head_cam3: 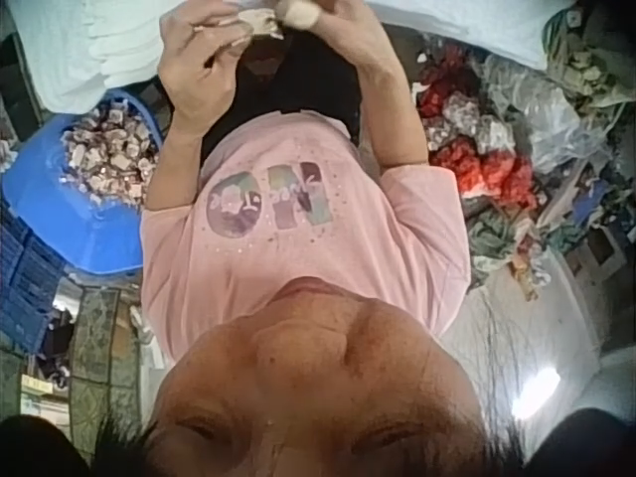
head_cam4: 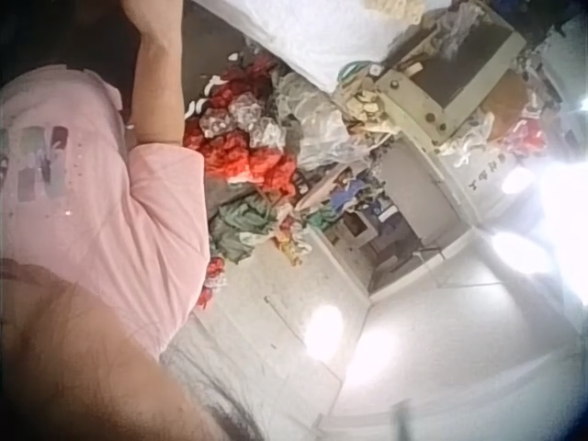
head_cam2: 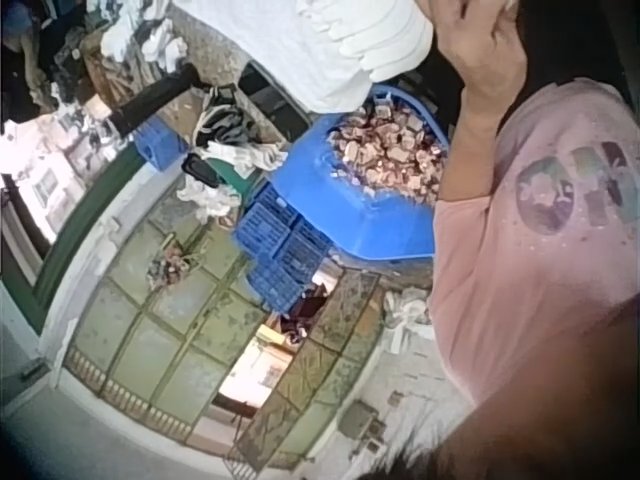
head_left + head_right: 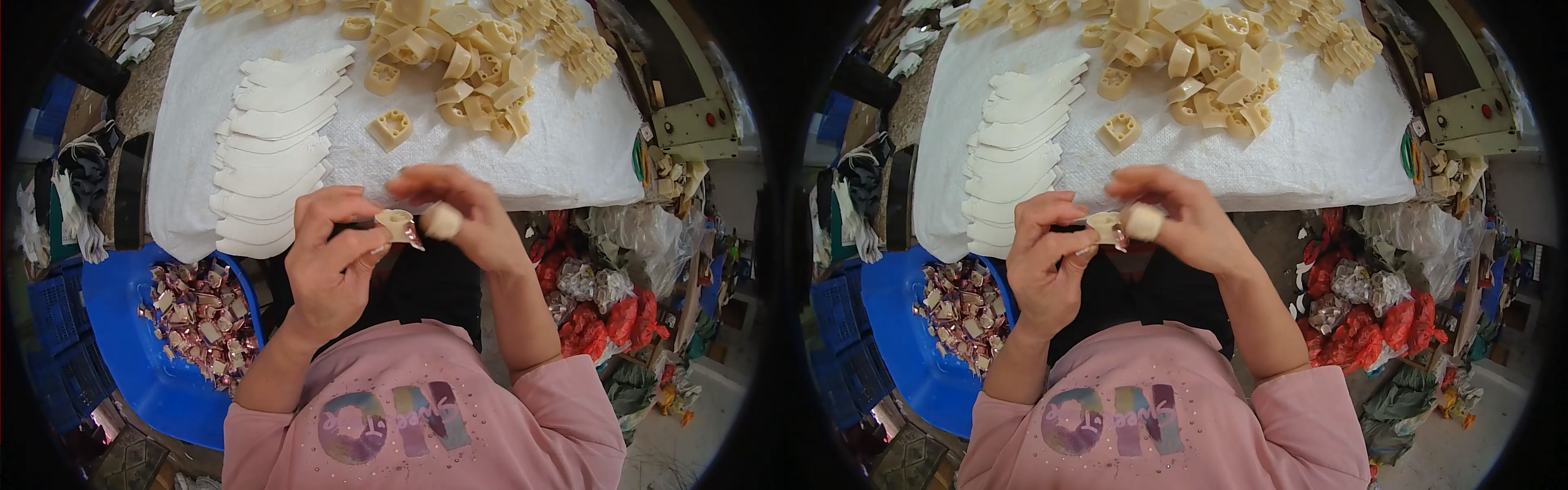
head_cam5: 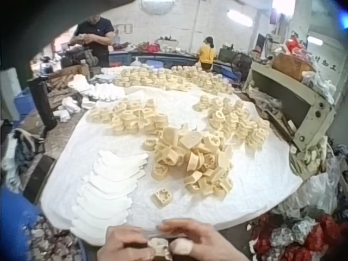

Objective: Assembling white shoe upper components onto tan-colored plastic molds by hand.

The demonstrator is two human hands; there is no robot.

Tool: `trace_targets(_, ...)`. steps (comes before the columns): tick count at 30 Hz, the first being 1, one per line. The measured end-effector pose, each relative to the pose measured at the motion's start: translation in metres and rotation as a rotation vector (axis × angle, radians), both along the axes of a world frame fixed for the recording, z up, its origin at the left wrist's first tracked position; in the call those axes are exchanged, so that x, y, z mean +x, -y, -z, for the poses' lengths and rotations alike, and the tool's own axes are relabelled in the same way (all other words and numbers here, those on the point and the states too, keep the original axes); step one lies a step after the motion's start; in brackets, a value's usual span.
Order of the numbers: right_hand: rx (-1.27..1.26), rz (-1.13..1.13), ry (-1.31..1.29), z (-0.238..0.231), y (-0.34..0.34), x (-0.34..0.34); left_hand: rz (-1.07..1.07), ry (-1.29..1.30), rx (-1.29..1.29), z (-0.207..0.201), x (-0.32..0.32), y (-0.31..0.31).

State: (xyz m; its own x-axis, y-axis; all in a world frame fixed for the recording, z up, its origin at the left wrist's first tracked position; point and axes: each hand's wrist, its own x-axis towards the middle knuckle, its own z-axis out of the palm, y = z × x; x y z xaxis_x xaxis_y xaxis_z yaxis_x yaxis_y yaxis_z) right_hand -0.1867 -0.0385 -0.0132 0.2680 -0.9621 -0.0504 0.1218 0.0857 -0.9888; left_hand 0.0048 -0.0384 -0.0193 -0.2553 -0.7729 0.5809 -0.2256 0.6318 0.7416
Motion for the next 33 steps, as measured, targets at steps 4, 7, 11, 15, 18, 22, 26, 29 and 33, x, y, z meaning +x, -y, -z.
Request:
trace_targets(4,0.028,-0.067,-0.049,-0.005,-0.001,-0.003,0.022,0.042,-0.082,0.003,-0.002,-0.005)
trace_targets(7,-0.27,0.019,-0.186,-0.006,-0.001,0.0,0.052,-0.124,0.153,0.0,0.006,-0.014)
trace_targets(11,-0.573,0.041,-0.322,-0.009,-0.006,0.007,0.433,-0.284,0.847,0.009,0.004,-0.009)
trace_targets(15,-0.492,-0.022,-0.223,0.007,-0.009,0.014,0.39,-0.614,1.058,-0.002,-0.015,-0.017)
trace_targets(18,-0.686,0.145,-0.4,0.008,-0.012,0.024,0.357,-0.555,0.927,0.004,-0.013,-0.022)
trace_targets(22,-0.39,0.14,-0.128,0.017,-0.013,0.029,0.293,-0.449,0.83,0.011,-0.014,-0.024)
trace_targets(26,0.275,-0.102,0.266,-0.005,0.0,0.029,0.335,-0.464,0.784,0.003,-0.023,-0.024)
trace_targets(29,0.116,-0.216,0.302,0.006,0.001,0.027,0.283,-0.45,0.689,-0.001,-0.027,-0.024)
trace_targets(33,0.065,-0.08,0.18,0.011,-0.017,0.036,0.25,-0.393,0.571,0.004,-0.026,-0.027)
